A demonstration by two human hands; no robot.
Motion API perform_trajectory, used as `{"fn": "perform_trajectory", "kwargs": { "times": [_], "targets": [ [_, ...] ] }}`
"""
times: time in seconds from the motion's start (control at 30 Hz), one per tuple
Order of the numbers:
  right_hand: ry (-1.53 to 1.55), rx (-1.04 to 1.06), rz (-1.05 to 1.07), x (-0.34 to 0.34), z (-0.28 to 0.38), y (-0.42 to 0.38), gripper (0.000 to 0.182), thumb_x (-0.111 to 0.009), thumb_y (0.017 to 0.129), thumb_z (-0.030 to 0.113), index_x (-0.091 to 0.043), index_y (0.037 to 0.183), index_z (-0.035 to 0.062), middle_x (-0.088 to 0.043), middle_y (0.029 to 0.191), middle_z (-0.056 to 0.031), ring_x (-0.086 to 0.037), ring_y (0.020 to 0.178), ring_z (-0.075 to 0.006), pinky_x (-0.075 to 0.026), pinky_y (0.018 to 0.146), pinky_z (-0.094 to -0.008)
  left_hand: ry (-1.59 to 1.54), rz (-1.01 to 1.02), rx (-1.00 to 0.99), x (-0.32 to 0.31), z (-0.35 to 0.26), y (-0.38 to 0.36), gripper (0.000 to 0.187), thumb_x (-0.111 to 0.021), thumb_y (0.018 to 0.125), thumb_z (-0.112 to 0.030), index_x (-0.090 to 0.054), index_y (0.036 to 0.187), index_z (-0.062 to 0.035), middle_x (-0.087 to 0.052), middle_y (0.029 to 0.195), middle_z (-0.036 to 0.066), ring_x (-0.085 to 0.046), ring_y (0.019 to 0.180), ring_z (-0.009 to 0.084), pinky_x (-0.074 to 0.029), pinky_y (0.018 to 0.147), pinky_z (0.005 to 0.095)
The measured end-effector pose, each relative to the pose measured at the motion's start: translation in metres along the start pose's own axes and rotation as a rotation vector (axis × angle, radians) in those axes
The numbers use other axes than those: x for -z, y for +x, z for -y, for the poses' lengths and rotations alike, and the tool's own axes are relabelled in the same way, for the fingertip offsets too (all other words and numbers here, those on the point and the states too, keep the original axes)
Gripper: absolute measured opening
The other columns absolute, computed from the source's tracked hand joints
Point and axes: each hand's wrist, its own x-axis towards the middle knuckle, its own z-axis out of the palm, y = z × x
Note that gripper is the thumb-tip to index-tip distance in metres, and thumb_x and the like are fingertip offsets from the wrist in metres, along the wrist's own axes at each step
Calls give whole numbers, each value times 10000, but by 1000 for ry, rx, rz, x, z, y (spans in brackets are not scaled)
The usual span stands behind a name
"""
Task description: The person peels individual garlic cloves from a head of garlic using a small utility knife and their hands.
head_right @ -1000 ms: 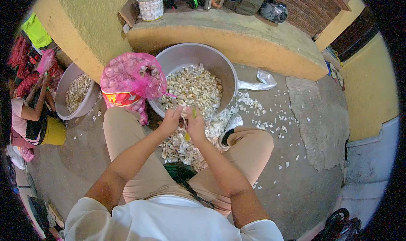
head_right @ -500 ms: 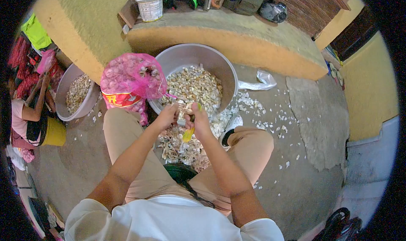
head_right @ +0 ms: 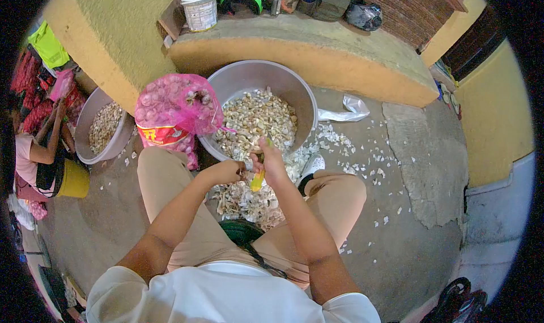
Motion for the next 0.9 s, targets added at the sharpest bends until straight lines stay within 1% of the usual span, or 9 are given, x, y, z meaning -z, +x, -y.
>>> {"fn": "perform_trajectory", "kwargs": {
  "times": [0.13, 0.23, 0.27, 0.37, 0.47, 0.6, 0.77, 0.87, 0.9],
  "targets": [
    [-101, -16, -14, 4, -3, 4, 300, -495, 818, 400, -383, 794, 122, -436, 566, -23, -309, 375, -67, -280, 356, -205, -291, -283, -117, 4, 10, 5, 379, -571, 749, -286, -528, 996, -1, -587, 787, 109, -566, 740, 200, -447, 655, 314],
    [-329, 22, -78, 3, -6, 8, 275, -544, 802, 313, -397, 817, 81, -437, 568, -26, -327, 376, -70, -268, 330, -205, -753, -448, -69, 24, 16, 13, 394, -427, 847, -364, -493, 1018, -14, -552, 892, 70, -533, 771, 147, -433, 643, 285],
    [-412, 28, -111, 1, -7, 9, 263, -560, 791, 273, -401, 828, 66, -437, 570, -27, -338, 377, -72, -268, 323, -206, -784, -465, -73, 26, 17, 16, 388, -364, 874, -380, -523, 959, -37, -534, 785, 35, -519, 684, 104, -441, 567, 235],
    [-555, 34, -98, 6, -15, 13, 254, -598, 745, 192, -417, 831, 36, -439, 578, -27, -368, 385, -75, -271, 309, -209, -850, -224, -38, 31, -11, -2, 366, -420, 852, -378, -534, 889, -33, -526, 722, 34, -522, 630, 110, -451, 477, 238],
    [-693, 76, -99, 4, -17, 14, 254, -613, 705, 164, -432, 807, 19, -455, 592, -32, -418, 422, -92, -311, 340, -228, -820, -143, 65, 25, -18, -2, 353, -475, 828, -370, -531, 848, -23, -527, 692, 46, -524, 572, 120, -441, 391, 250],
    [-1010, 393, -110, 7, -22, 19, 284, -641, 676, 180, -437, 759, 1, -489, 616, -43, -472, 512, -123, -379, 450, -263, -844, -160, 88, 34, -21, -6, 343, -510, 811, -357, -528, 831, -15, -530, 698, 66, -535, 557, 130, -435, 376, 256],
    [-1125, 446, -180, 1, -21, 14, 333, -651, 677, 224, -429, 773, -5, -507, 631, -110, -470, 553, -178, -395, 527, -297, -681, -210, 92, 35, -29, -9, 360, -471, 835, -357, -536, 802, -5, -531, 689, 65, -520, 552, 112, -416, 403, 239],
    [-1148, 458, -191, -5, -16, 8, 340, -644, 686, 240, -425, 781, -3, -509, 641, -144, -468, 551, -213, -395, 530, -317, -491, -426, -79, 13, -6, 10, 368, -433, 857, -358, -540, 778, -15, -518, 658, 39, -478, 559, 88, -393, 467, 231],
    [-1136, 451, -184, -7, -15, 7, 340, -640, 689, 243, -424, 783, -2, -510, 644, -153, -469, 552, -225, -395, 532, -325, -612, -397, -66, 13, -7, 10, 370, -421, 862, -362, -546, 790, -21, -514, 657, 30, -468, 568, 87, -385, 483, 230]
  ]
}}
